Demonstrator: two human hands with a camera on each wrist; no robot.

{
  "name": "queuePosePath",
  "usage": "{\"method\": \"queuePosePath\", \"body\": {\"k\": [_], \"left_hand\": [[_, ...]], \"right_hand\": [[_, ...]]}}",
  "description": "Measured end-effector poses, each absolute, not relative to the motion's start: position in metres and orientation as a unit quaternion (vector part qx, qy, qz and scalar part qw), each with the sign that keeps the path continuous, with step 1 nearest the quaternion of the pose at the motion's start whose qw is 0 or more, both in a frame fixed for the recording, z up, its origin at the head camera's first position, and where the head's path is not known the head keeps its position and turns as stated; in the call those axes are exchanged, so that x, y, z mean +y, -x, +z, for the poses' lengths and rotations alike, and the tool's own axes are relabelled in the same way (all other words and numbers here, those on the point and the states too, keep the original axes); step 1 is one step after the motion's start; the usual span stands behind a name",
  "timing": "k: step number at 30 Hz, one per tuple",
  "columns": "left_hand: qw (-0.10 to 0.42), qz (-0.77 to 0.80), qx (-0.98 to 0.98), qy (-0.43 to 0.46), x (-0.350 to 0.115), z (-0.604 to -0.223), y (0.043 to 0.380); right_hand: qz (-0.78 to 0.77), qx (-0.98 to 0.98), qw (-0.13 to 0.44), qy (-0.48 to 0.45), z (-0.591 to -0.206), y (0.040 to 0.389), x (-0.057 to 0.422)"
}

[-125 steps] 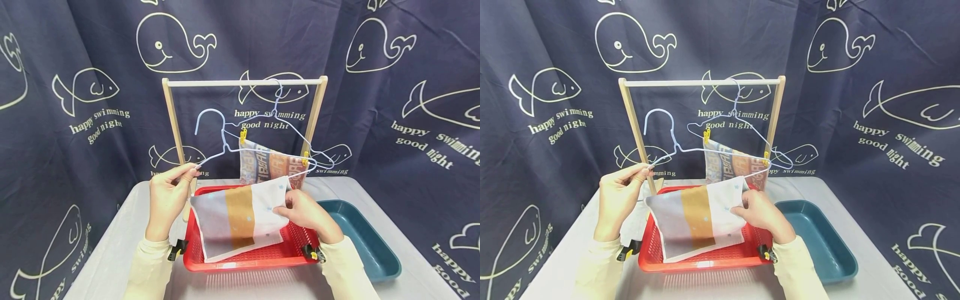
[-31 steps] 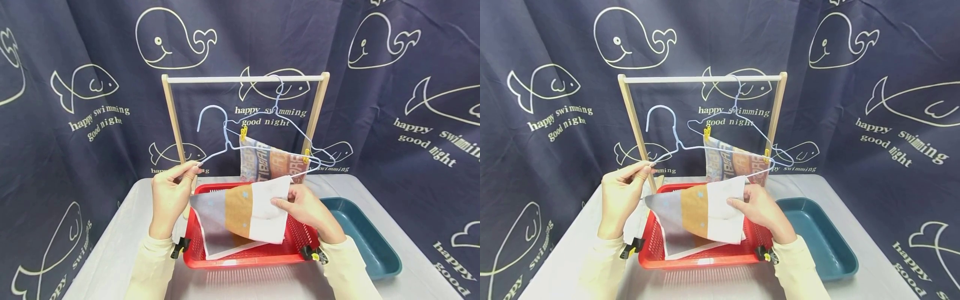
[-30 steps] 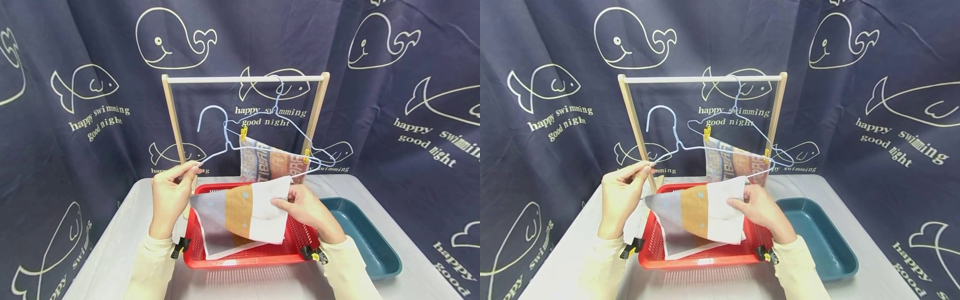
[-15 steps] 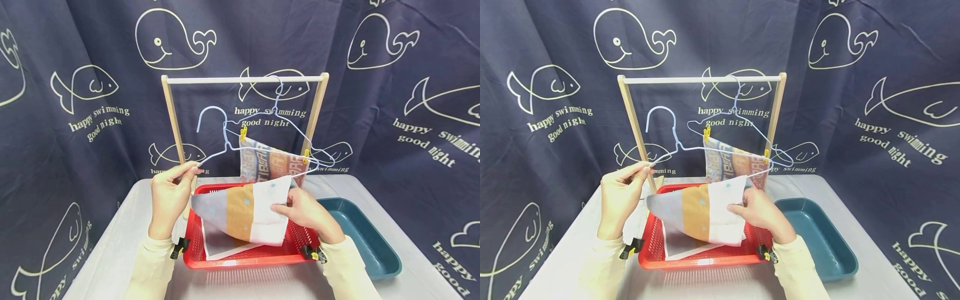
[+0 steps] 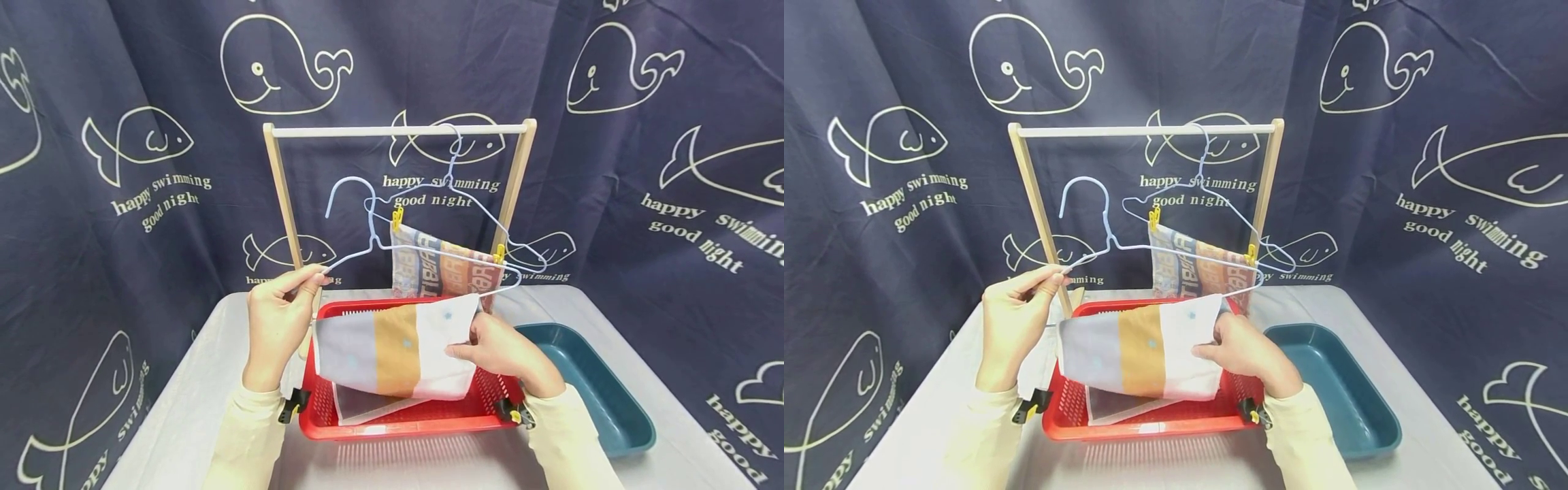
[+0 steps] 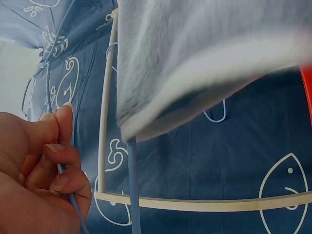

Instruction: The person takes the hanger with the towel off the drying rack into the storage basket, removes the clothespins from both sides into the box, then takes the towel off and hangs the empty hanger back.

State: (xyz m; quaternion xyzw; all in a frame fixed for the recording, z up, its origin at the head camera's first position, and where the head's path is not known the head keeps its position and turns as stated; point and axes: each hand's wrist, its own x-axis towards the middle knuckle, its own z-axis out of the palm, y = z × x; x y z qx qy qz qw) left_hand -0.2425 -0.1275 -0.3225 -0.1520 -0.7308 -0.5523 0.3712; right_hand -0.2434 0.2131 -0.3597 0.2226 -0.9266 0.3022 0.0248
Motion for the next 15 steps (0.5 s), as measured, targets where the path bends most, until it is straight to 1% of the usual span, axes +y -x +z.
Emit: {"method": "queuePosePath", "body": {"k": [6, 15], "left_hand": [[0.371, -0.553, -0.729, 0.154, -0.1272, -0.3209, 0.2413], [0.37, -0.556, -0.727, 0.159, -0.127, -0.3214, 0.2413]], "right_hand": [[0.286, -0.934, 0.011, -0.213, -0.3589, 0.2428, 0.2142], [0.286, -0.932, -0.002, -0.224, -0.3587, 0.2419, 0.2169]]}}
